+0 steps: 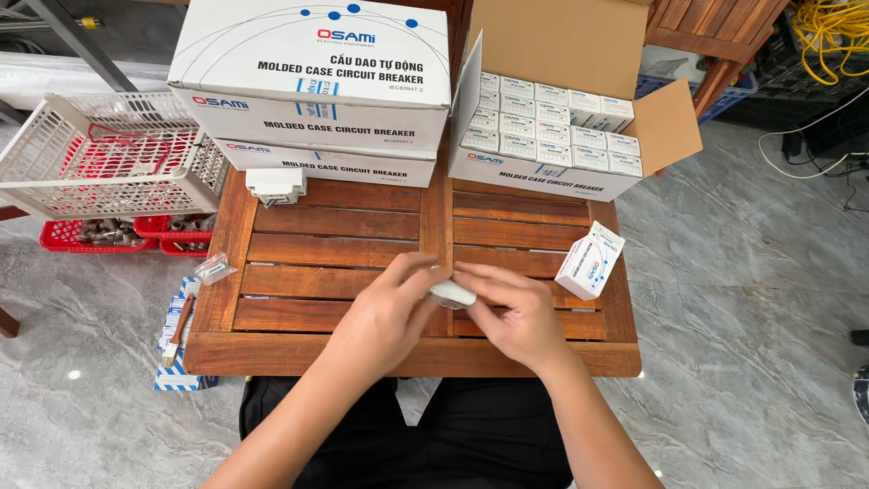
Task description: The person unboxes molded case circuit breakers from small individual boxes and places the units into a larger shipping carton. The person also handles small clear plastic bags containing screws.
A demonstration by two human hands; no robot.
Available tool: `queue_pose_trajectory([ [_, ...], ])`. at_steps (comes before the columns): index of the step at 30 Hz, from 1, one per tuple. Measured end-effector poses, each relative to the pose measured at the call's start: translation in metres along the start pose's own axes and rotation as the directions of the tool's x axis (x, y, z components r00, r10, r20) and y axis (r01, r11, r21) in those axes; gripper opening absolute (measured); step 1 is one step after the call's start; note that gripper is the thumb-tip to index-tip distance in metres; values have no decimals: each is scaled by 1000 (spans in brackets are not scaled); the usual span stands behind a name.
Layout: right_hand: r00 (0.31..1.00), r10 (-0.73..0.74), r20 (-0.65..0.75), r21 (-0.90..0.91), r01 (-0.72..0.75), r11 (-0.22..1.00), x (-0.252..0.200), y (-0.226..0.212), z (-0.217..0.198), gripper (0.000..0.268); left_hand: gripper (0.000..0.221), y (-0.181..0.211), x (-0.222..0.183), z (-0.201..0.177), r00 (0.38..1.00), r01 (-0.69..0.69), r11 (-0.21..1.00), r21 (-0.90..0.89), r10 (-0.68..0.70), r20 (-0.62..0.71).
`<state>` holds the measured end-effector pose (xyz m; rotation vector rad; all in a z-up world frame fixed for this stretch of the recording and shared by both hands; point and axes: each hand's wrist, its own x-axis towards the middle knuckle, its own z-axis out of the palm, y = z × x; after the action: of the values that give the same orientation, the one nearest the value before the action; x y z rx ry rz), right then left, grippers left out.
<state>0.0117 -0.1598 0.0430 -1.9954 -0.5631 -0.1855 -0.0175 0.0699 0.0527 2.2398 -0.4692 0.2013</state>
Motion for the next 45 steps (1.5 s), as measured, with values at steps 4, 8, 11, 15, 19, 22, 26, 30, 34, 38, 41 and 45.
queue_pose_trajectory([
  [4, 996, -20, 82, 27, 17, 999, 3, -10, -3, 47, 29, -5, -3, 0, 999, 34, 999, -33, -34, -6],
  [8, 998, -61, 4, -16, 61, 998, -5, 5, 0, 34, 29, -9, -2, 1, 999, -22, 994, -104, 19, -32],
  [11, 986, -163, 32, -111, 165, 980, -5, 7, -1, 37, 25, -19, -2, 7, 997, -67, 996, -50, 65, -41],
  [15, 973, -224, 60, -145, 231, 962, -6, 20, -1, 38, 26, -28, -1, 13, 988, -148, 987, 65, 151, -45],
  [19, 980, -192, 51, -84, 196, 977, -5, 24, -2, 35, 33, -21, 2, 5, 984, -169, 980, 103, 173, -30],
  [22, 980, -190, 65, -60, 193, 979, -2, 18, -2, 34, 30, -25, -3, 7, 982, -166, 974, 157, 177, -59],
  [26, 971, -224, 87, -114, 233, 966, -2, 17, -3, 36, 29, -27, -6, 10, 980, -167, 969, 180, 184, -81],
  [30, 971, -228, 77, -145, 237, 961, -6, 23, -2, 34, 29, -23, -6, 13, 975, -175, 960, 218, 200, -99],
  [34, 968, -237, 86, -169, 249, 954, -3, 16, -3, 36, 30, -29, -8, 18, 969, -190, 935, 300, 227, -94],
  [38, 974, -211, 77, -137, 220, 966, -5, 17, -1, 36, 28, -24, -6, 16, 966, -192, 922, 337, 239, -102],
  [41, 973, -218, 80, -139, 227, 964, -2, 13, -2, 36, 26, -19, -4, 11, 954, -230, 907, 352, 282, -104],
  [45, 954, -277, 118, -239, 298, 924, -6, 18, -3, 39, 36, -34, -15, 17, 926, -285, 848, 447, 363, -99],
])
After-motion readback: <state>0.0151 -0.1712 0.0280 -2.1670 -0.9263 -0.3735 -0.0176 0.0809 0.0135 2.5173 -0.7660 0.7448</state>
